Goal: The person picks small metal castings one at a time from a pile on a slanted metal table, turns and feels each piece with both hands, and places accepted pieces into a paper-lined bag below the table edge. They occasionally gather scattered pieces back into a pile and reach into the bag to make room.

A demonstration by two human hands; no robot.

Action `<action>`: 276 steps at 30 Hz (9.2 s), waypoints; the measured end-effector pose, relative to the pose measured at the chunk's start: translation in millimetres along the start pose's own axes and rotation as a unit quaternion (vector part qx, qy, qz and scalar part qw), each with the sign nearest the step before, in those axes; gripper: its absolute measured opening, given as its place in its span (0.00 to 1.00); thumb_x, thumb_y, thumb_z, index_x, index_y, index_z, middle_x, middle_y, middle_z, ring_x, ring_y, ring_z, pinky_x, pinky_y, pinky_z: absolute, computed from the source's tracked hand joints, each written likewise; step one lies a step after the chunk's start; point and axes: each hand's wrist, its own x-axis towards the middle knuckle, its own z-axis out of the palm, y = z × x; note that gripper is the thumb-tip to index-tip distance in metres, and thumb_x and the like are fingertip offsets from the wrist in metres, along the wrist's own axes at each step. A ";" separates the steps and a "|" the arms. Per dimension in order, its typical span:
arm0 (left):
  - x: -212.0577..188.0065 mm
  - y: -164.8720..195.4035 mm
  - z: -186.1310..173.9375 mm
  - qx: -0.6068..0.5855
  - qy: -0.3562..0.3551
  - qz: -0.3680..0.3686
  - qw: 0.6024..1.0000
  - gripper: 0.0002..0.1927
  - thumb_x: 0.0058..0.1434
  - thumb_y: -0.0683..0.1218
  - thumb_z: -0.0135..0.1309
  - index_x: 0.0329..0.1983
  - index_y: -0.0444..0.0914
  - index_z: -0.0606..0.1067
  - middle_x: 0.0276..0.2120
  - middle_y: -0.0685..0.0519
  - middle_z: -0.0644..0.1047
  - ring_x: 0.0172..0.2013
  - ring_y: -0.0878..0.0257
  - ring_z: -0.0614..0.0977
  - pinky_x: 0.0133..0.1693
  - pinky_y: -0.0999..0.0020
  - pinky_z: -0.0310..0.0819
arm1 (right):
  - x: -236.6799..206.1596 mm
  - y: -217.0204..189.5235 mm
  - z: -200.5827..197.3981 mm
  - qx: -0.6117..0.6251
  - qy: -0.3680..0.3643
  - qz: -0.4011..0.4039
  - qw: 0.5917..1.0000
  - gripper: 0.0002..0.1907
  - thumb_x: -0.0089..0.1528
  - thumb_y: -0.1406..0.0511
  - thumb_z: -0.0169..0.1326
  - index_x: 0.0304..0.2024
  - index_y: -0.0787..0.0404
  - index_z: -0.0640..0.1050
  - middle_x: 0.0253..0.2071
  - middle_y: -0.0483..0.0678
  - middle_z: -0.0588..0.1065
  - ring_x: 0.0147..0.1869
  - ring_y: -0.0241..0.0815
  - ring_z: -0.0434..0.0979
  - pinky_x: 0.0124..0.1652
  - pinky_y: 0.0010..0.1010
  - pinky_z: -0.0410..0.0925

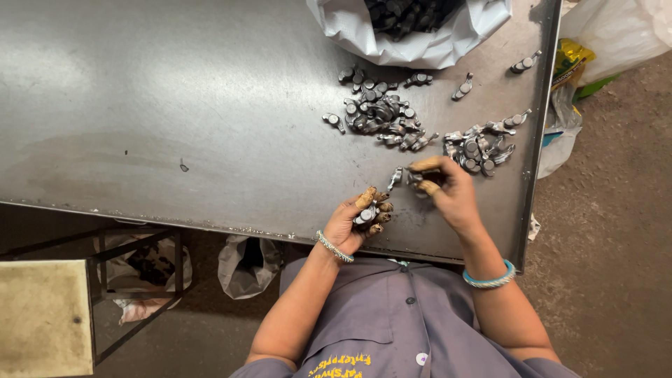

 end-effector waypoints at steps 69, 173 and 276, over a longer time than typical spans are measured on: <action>-6.6 8.7 44.1 0.321 -0.087 0.203 0.921 0.18 0.61 0.38 0.62 0.54 0.33 0.78 0.49 0.52 0.82 0.51 0.65 0.82 0.57 0.69 0.76 | -57.8 22.6 -2.8 0.283 -0.007 0.133 0.950 0.15 0.62 0.73 0.58 0.52 0.71 0.76 0.46 0.55 0.79 0.48 0.44 0.82 0.49 0.38 0.77; 1.9 -2.9 24.4 0.113 -0.016 -0.019 0.993 0.17 0.69 0.53 0.54 0.52 0.38 0.79 0.36 0.48 0.83 0.27 0.64 0.83 0.22 0.74 0.73 | -62.8 38.6 -21.5 0.337 0.042 0.188 0.922 0.14 0.64 0.65 0.59 0.51 0.66 0.77 0.38 0.46 0.79 0.35 0.36 0.78 0.36 0.30 0.73; 31.7 118.5 88.3 0.793 0.101 0.252 0.546 0.28 0.41 0.55 0.78 0.45 0.43 0.82 0.48 0.49 0.78 0.47 0.49 0.80 0.49 0.56 0.76 | 79.0 -34.3 -8.9 -0.423 0.019 -0.165 0.891 0.38 0.48 0.55 0.71 0.58 0.61 0.76 0.53 0.56 0.70 0.57 0.56 0.69 0.56 0.43 0.67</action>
